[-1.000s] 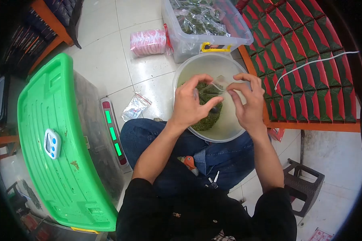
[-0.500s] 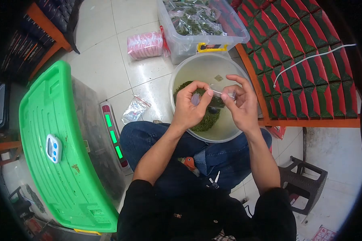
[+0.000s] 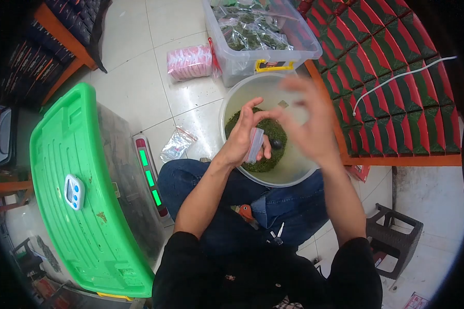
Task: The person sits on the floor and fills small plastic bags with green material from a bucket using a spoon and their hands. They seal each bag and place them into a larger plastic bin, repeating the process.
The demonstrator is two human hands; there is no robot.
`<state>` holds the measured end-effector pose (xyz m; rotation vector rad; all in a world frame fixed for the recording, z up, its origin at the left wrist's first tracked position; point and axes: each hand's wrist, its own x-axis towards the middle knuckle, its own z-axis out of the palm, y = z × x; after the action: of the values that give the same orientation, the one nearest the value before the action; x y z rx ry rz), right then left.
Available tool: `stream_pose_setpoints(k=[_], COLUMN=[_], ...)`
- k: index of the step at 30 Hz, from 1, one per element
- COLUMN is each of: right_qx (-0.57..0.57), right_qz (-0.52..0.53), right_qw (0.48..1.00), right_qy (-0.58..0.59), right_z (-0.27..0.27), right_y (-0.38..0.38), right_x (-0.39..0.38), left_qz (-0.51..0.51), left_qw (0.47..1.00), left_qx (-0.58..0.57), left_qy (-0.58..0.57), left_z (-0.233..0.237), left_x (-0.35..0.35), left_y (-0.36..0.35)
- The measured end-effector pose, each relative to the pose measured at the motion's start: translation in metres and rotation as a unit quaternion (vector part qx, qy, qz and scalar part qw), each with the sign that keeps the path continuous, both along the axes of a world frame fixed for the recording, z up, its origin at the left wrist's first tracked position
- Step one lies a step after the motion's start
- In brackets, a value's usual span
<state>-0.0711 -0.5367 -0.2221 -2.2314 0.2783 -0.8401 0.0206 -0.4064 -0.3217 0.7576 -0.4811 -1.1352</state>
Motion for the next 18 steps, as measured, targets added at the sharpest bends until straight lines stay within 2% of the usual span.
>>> stream_pose_setpoints(k=[1, 3, 4, 6, 7, 8, 10, 11, 12, 13, 14, 15, 17, 18], right_qx=[-0.084, -0.122, -0.122, 0.116, 0.202, 0.200, 0.271, 0.201, 0.201, 0.053, -0.099, -0.123, -0.121, -0.116], right_qz=[0.065, 0.095, 0.099, 0.071, 0.014, 0.014, -0.046, -0.044, -0.042, 0.037, 0.114, 0.104, 0.087, 0.073], right_qw=[0.989, 0.971, 0.972, 0.987, 0.978, 0.979, 0.958, 0.976, 0.976, 0.998, 0.982, 0.969, 0.968, 0.967], right_qy=[0.103, 0.181, 0.176, 0.087, 0.038, 0.037, -0.084, -0.066, -0.067, 0.025, 0.116, 0.186, 0.202, 0.216], right_z=[-0.014, -0.038, -0.047, -0.049, -0.048, -0.043, -0.036, -0.036, -0.029, -0.017, -0.007, -0.001, -0.004, -0.007], right_y=[0.004, 0.009, 0.009, 0.012, 0.018, 0.016, 0.004, -0.010, -0.019, -0.027, -0.030, -0.024, -0.018, -0.016], right_x=[-0.006, -0.011, -0.010, -0.006, -0.006, -0.005, -0.005, -0.010, -0.015, -0.020, -0.022, -0.025, -0.030, -0.032], left_qz=[0.001, 0.007, 0.011, -0.012, -0.023, -0.023, 0.104, 0.152, 0.153, 0.147, 0.141, 0.142, 0.173, 0.172], left_qw=[1.000, 1.000, 1.000, 0.995, 0.996, 0.996, 0.940, 0.958, 0.958, 0.962, 0.966, 0.966, 0.901, 0.901], left_qx=[-0.002, 0.025, 0.026, 0.041, 0.017, 0.015, -0.061, -0.042, -0.042, -0.002, 0.035, 0.033, 0.037, 0.035], left_qy=[-0.002, 0.011, 0.007, -0.090, -0.083, -0.084, -0.319, -0.238, -0.239, -0.228, -0.215, -0.216, -0.397, -0.397], left_z=[0.000, -0.002, -0.004, -0.003, -0.002, -0.011, -0.039, -0.017, -0.014, -0.012, -0.011, -0.010, -0.008, -0.004], left_x=[-0.001, -0.004, -0.004, -0.004, -0.003, -0.004, -0.009, -0.014, -0.013, -0.011, -0.010, -0.008, -0.006, -0.005], left_y=[-0.001, 0.001, 0.001, 0.002, 0.002, -0.004, -0.018, -0.011, -0.009, -0.008, -0.007, -0.007, -0.004, -0.003])
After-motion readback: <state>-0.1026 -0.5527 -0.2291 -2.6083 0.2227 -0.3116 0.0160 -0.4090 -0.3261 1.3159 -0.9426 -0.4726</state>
